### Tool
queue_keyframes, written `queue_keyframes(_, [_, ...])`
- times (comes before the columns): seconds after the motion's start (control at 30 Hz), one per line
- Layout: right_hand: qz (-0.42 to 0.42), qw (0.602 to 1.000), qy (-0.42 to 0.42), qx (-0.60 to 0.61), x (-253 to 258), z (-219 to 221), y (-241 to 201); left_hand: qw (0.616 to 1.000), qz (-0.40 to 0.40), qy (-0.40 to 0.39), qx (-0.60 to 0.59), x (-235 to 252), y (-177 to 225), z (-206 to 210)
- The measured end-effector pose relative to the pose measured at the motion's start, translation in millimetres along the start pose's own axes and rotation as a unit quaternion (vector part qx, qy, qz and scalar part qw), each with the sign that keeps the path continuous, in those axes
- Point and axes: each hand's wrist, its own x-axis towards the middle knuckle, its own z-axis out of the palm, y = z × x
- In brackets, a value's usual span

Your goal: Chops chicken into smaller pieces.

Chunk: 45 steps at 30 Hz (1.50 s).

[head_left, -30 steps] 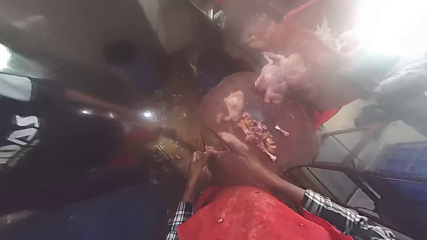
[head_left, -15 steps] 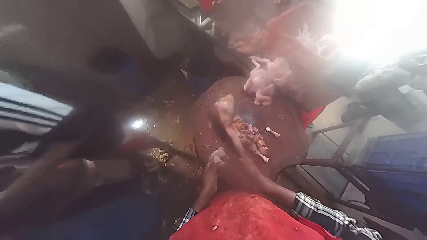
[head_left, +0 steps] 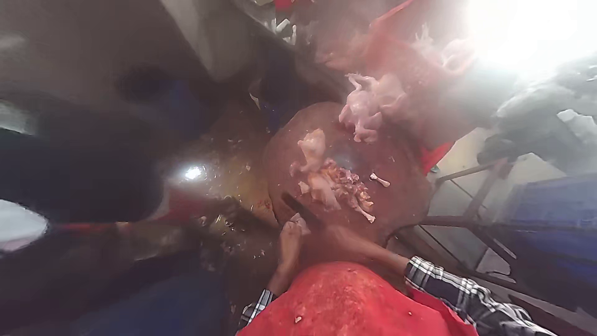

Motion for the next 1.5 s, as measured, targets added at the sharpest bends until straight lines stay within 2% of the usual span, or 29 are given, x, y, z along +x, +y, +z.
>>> queue_keyframes(0.03, [0.024,1.000,-0.007,-0.005,1,-7,-1,0.999,0.020,-0.014,0.032,3,6,-6])
queue_keyframes(0.1, [0.017,0.999,0.028,-0.027,-16,-16,-21,0.990,0.044,-0.059,0.122,8,15,-22])
queue_keyframes(0.13, [-0.020,0.998,0.058,-0.013,-27,-19,-38,0.979,0.054,-0.059,0.187,14,20,-28])
queue_keyframes(0.2, [-0.139,0.982,0.118,0.039,-43,-17,-70,0.957,0.086,0.009,0.277,25,20,-34])
queue_keyframes(0.27, [-0.224,0.960,0.161,0.040,-40,-6,-68,0.950,0.088,0.066,0.294,29,22,-39])
queue_keyframes(0.3, [-0.196,0.970,0.143,-0.014,-38,-3,-54,0.952,0.085,0.075,0.286,29,24,-41])
queue_keyframes(0.33, [-0.115,0.986,0.091,-0.074,-35,-5,-41,0.955,0.083,0.079,0.273,28,26,-42])
queue_keyframes(0.4, [0.018,0.994,0.019,-0.111,-18,-9,-16,0.971,0.065,0.079,0.218,25,27,-45])
queue_keyframes(0.43, [0.043,0.992,0.015,-0.113,-15,-11,-15,0.980,0.054,0.079,0.173,21,29,-45])
queue_keyframes(0.5, [0.026,0.996,0.034,-0.083,-29,-17,-37,0.996,0.015,0.057,0.064,6,26,-41])
queue_keyframes(0.57, [-0.088,0.993,0.084,-0.010,-45,-18,-65,0.998,-0.048,-0.002,-0.046,-4,16,-34])
queue_keyframes(0.63, [-0.214,0.963,0.140,0.088,-44,-5,-74,0.989,-0.109,-0.047,-0.092,-13,1,-27])
queue_keyframes(0.67, [-0.229,0.956,0.153,0.097,-40,3,-69,0.986,-0.121,-0.057,-0.100,-16,-5,-23])
queue_keyframes(0.7, [-0.200,0.967,0.141,0.064,-36,8,-59,0.985,-0.122,-0.060,-0.103,-17,-10,-20])
queue_keyframes(0.77, [-0.035,0.998,0.043,-0.025,-23,3,-39,0.986,-0.118,-0.057,-0.100,-18,-17,-19])
queue_keyframes(0.8, [0.016,0.999,0.010,-0.039,-16,1,-29,0.987,-0.115,-0.060,-0.093,-18,-20,-20])
queue_keyframes(0.83, [0.029,0.999,0.003,-0.042,-13,-2,-26,0.988,-0.110,-0.062,-0.085,-16,-21,-24])
queue_keyframes(0.93, [-0.058,0.997,0.025,0.046,-29,-2,-48,0.994,-0.088,-0.020,-0.068,-13,-31,-36])
queue_keyframes(1.03, [-0.210,0.953,0.067,0.209,-26,18,-53,0.993,-0.073,0.025,-0.087,-3,-38,-45])
queue_keyframes(1.07, [-0.211,0.955,0.068,0.196,-22,26,-44,0.993,-0.072,0.026,-0.087,-1,-39,-48])
queue_keyframes(1.13, [-0.112,0.992,0.003,0.053,-11,24,-24,0.996,-0.065,0.018,-0.062,4,-37,-51])
queue_keyframes(1.2, [-0.021,0.998,-0.060,-0.019,3,26,-6,0.998,-0.060,-0.012,-0.006,0,-25,-66])
queue_keyframes(1.3, [0.012,0.997,-0.059,-0.055,2,24,-17,0.986,-0.025,-0.095,0.133,-3,30,-111])
queue_keyframes(1.33, [0.021,0.997,-0.051,-0.061,-1,26,-20,0.986,0.005,-0.109,0.124,-4,53,-118])
queue_keyframes(1.4, [0.015,0.997,-0.037,-0.067,-2,33,-16,0.982,0.089,-0.157,0.055,1,100,-110])
queue_keyframes(1.43, [-0.003,0.997,-0.042,-0.070,-1,35,-15,0.967,0.130,-0.201,0.086,13,119,-97])
queue_keyframes(1.5, [-0.052,0.994,-0.047,-0.088,-1,36,-14,0.921,0.191,-0.251,0.230,43,142,-50])
